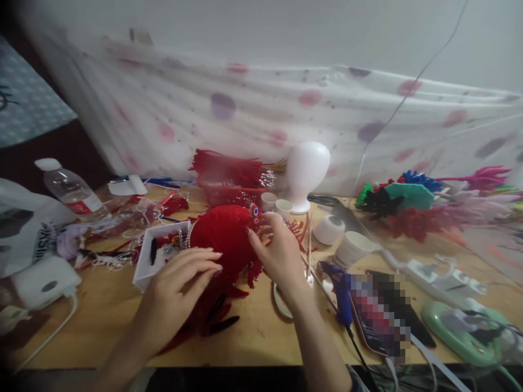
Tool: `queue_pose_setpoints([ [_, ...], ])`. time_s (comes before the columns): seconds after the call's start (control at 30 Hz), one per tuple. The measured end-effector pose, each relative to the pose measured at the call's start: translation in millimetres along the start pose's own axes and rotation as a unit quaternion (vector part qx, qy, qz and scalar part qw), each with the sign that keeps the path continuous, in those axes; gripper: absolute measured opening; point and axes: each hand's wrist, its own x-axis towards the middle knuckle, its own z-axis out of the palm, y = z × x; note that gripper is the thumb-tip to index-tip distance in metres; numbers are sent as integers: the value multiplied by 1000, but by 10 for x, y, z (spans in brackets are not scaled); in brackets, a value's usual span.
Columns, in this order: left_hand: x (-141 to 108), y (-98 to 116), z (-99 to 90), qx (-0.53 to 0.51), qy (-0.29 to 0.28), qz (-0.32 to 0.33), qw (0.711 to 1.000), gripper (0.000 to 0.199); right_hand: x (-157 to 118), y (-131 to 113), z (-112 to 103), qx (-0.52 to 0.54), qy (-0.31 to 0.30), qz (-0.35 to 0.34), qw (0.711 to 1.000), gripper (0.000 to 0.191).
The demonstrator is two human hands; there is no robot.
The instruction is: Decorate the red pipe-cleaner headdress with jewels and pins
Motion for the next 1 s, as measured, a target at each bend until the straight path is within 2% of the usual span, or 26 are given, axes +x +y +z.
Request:
queue_pose_setpoints([
  [0.1,19,-10,163,26,-46,48,997,14,25,13,31,4,-12,0,1000,33],
  [0.23,7,-77,269,37,-81,49,995,13,-15,54,-28,46,-33,3,998,33],
  [0.4,-4,-125,280,35,-78,52,995,14,-21,234,-54,113,-43,-2,993,33],
  [0.57,-13,-121,269,29,-85,45,995,15,-50,357,-7,149,-19,-11,989,28],
  [1.0,21,-48,339,1,-43,33,999,11,-147,242,115,127,18,33,991,25],
])
